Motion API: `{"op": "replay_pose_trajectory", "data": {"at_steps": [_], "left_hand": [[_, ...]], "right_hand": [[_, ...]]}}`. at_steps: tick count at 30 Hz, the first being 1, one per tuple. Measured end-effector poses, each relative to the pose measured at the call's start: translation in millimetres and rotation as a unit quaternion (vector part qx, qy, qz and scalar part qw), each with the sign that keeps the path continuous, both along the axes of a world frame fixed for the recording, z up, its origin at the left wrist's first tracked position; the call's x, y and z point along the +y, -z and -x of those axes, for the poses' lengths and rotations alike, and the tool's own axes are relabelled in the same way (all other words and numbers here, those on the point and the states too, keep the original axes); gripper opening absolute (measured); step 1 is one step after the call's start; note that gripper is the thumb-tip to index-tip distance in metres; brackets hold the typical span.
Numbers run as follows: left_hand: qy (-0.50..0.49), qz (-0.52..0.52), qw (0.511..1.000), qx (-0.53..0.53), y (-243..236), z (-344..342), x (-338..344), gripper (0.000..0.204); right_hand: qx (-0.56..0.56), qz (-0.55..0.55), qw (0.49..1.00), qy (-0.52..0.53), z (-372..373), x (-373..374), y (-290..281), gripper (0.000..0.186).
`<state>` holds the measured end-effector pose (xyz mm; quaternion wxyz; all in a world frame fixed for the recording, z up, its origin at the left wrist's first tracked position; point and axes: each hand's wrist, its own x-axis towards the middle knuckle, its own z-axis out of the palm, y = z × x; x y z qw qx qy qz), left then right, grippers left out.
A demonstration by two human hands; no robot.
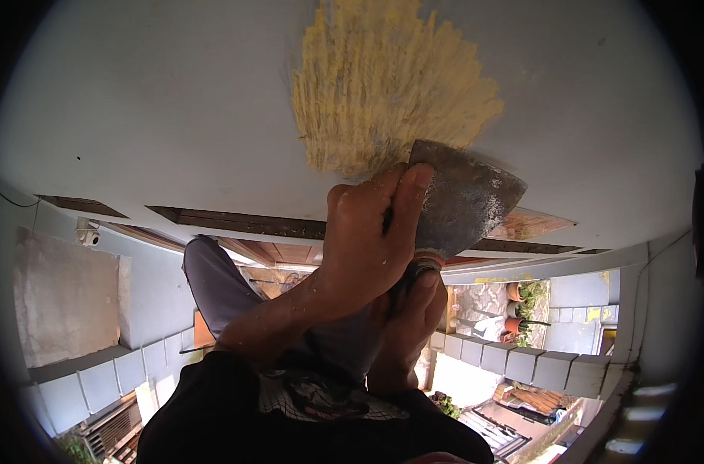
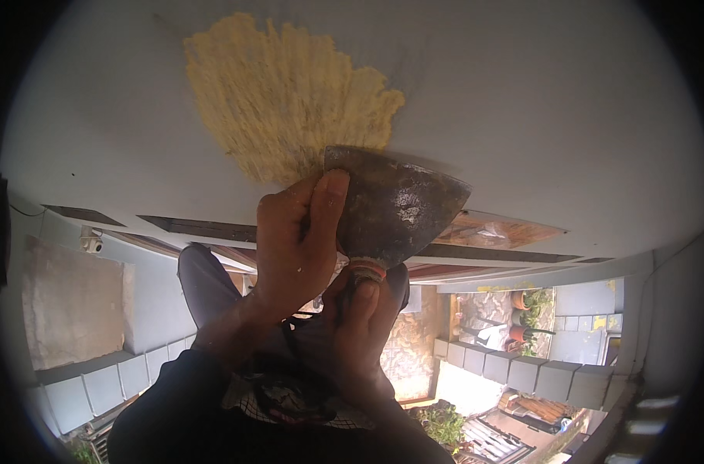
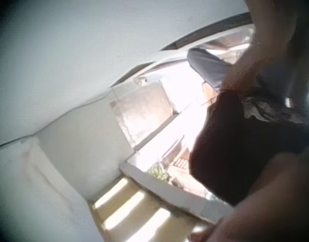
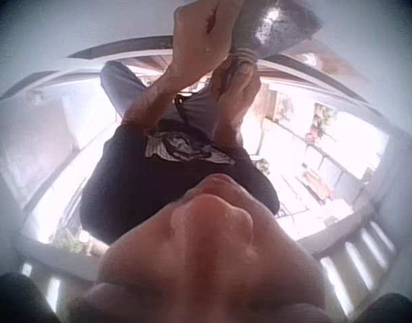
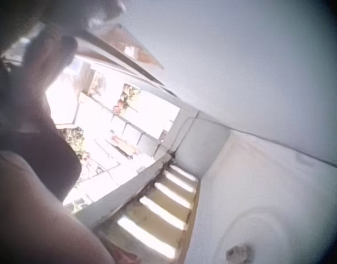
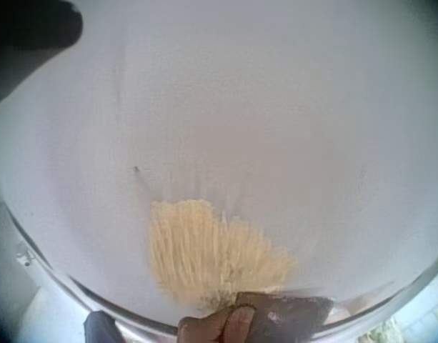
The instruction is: The person uses a trowel to apply a yellowish plaster-like material to a white ceiling surface. They repeatedly spread and smooth the material in a consistent motion, gradually covering a larger area of the ceiling.
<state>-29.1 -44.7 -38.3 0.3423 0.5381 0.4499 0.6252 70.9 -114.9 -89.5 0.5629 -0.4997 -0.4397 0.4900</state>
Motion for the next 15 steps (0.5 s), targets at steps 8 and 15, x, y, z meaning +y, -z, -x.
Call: {"op": "replay_pose_trajectory", "data": {"at_steps": [8,15], "left_hand": [[0.013,0.025,1.0,-0.013,7,4,3,0.039],[0.008,0.015,1.0,-0.002,28,10,0,0.039]], "right_hand": [[-0.06,-0.003,0.997,0.053,10,8,-6,0.054],[-0.119,-0.03,0.992,0.017,-1,4,35,0.049]]}}
